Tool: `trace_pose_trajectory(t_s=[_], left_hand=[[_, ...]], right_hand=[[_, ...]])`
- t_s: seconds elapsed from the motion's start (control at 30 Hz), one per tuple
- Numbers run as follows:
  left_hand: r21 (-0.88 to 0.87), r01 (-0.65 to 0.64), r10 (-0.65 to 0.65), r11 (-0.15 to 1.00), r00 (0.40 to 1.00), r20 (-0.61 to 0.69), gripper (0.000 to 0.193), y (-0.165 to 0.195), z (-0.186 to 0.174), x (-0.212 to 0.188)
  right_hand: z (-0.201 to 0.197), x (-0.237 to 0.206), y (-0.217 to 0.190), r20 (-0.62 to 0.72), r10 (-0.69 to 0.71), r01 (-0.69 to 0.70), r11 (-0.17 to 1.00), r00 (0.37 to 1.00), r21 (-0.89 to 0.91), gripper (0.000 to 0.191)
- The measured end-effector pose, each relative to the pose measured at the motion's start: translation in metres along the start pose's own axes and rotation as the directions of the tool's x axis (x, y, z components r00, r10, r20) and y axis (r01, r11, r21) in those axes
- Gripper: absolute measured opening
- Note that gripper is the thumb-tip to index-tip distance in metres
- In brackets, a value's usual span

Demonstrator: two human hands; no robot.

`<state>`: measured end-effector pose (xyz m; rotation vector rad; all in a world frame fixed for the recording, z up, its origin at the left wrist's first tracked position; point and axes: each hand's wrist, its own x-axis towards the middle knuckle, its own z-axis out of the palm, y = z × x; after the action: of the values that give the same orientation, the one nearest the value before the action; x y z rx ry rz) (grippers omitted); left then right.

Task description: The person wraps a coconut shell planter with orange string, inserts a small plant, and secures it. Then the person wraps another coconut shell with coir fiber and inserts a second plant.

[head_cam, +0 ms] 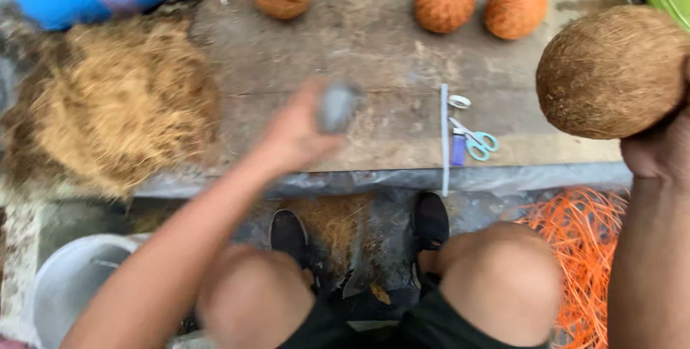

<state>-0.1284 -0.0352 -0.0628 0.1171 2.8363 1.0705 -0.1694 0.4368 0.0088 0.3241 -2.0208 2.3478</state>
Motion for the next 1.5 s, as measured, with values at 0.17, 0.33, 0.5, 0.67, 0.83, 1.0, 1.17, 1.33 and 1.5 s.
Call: trace_pose_trajectory(t_s=[0.17,0.33,0.5,0.67,0.83,1.0,1.17,1.33,1.5], left_hand=[[0.057,-0.030,0.017,0.998,0.977,0.214,0.088,0.145,0.201,0.082],[0.148,-0.216,0.194,0.965,0.969,0.150,0.068,0.222,0.349,0.121],[0.194,-0.317,0.299,0.928,0.947,0.116,0.059,0.224,0.423,0.137],[0.075,-0.348,0.341,0.935,0.936,0.085,0.044,0.198,0.421,0.139],[0.150,-0.574,0.514,0.805,0.801,0.308,0.043,0.166,0.339,0.127],[0.314,-0.510,0.371,0.801,0.834,0.409,0.037,0.104,0.170,0.080],[0.178,-0.160,0.205,0.971,0.942,-0.268,0.066,-0.037,-0.028,-0.073],[-0.857,0.201,-0.873,0.474,0.231,-0.429,0.026,-0.208,-0.095,-0.347],[-0.473,0.715,-0.092,0.515,-0.503,-0.859,0.047,-0.338,-0.120,-0.552]], right_hand=[[-0.056,-0.019,-0.023,-0.056,0.053,-0.058,0.995,0.997,-0.082,0.080],[-0.076,-0.010,-0.008,-0.208,0.256,-0.261,0.965,0.944,-0.001,0.080],[-0.111,0.037,0.048,-0.213,0.226,-0.232,0.973,0.951,-0.003,0.074],[-0.121,0.095,0.119,-0.525,0.374,-0.484,0.871,0.764,-0.084,0.063],[-0.084,0.113,0.166,-0.632,0.292,-0.646,0.618,0.718,-0.448,0.051],[-0.033,0.102,0.193,-0.497,0.325,-0.594,0.470,0.804,-0.653,0.050],[0.070,0.053,0.198,-0.342,0.341,-0.466,0.413,0.876,-0.782,0.050],[0.181,0.004,0.179,-0.169,0.385,-0.326,0.390,0.907,-0.861,0.049],[0.288,-0.065,0.178,-0.009,0.536,-0.229,0.345,0.844,-0.910,0.049]])
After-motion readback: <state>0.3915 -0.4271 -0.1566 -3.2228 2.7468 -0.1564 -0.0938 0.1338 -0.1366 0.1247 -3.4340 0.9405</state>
